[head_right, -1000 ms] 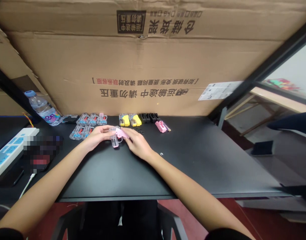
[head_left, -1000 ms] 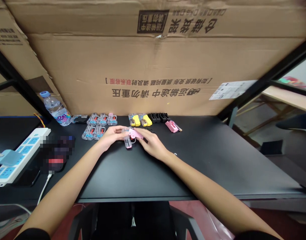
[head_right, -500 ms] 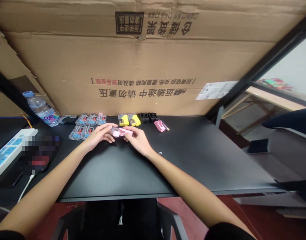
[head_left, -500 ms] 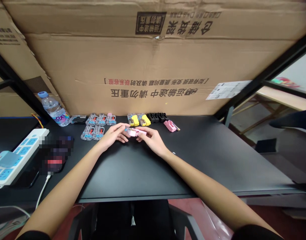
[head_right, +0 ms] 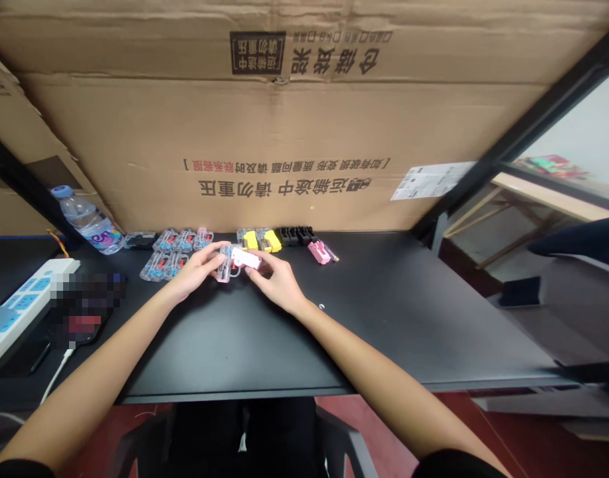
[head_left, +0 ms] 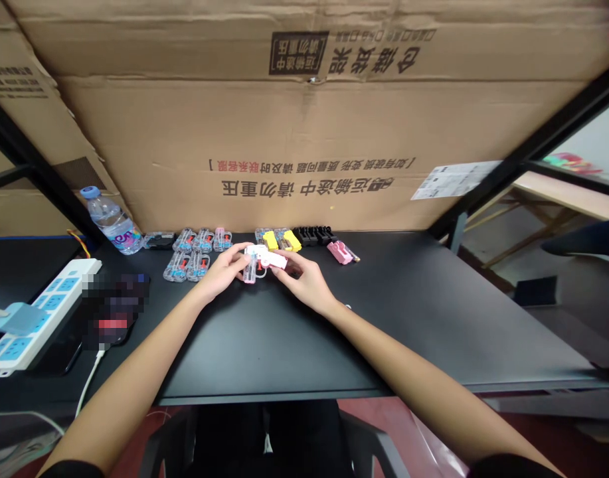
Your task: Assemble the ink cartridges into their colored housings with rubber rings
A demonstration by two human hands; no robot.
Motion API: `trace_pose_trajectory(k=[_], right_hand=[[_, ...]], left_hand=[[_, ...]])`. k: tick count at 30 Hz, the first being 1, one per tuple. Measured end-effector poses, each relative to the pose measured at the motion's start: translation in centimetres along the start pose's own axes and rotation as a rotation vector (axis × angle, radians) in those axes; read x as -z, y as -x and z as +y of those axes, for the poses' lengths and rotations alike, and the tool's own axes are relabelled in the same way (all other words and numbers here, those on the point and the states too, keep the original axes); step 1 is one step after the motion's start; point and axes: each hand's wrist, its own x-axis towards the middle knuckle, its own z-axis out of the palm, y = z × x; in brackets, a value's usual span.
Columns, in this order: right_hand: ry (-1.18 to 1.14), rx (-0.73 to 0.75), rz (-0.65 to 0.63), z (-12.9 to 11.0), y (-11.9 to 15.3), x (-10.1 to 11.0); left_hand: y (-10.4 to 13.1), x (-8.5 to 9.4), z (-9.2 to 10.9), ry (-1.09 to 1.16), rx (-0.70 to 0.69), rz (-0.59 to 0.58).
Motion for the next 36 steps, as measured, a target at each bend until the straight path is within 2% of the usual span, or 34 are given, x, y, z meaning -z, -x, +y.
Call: trace_pose_trajectory(k=[5,8,13,15,17,22,24,28,33,36], right_hand=[[-0.111,-0.099,-0.059,-0.5,-0.1,0.0],[-0.192,-0.169,-0.069,-0.8,-0.3,0.1],[-0.256,-0.246,0.043,-0.6,-0.6,0.4],[-0.257,-0.255,0.091,-0.6,-0.6,0.4],[-0.257,-0.25,0.08,-0.8,-0.5,0.2],[-0.31,-0.253,-0.127,-1.4,-0.2,-0.3],[-0.326,-0.267,-0.096,-1.5,-0.2,-0.2],[-0.317,-0.267,0.049,-2.0,-0.5,0.3],[-0.302,-0.276,-0.123,-2.2,-0.5,0.1],[-0.313,-0.264,-0.031,-1.7,-0.6,0.4]], left_hand=[[0.0,0.1,0.2,-0.041,-0.069,0.006],[0.0,0.0,0.1,-0.033,-0.065,0.023],[0.0,0.1,-0.4,-0.061,0.025,-0.026],[0.1,0.1,-0.4,-0.083,0.039,-0.039],[0.2,-0.1,-0.3,-0.109,0.016,-0.052],[0.8,-0.7,0.7,-0.18,-0.106,-0.113],[0.8,-0.5,1.1,-0.186,-0.113,-0.088],[0.8,0.0,1.5,-0.16,-0.126,0.037],[1.1,-0.3,1.9,-0.216,-0.094,-0.065],[1.1,-0.1,2.2,-0.227,-0.111,0.002]])
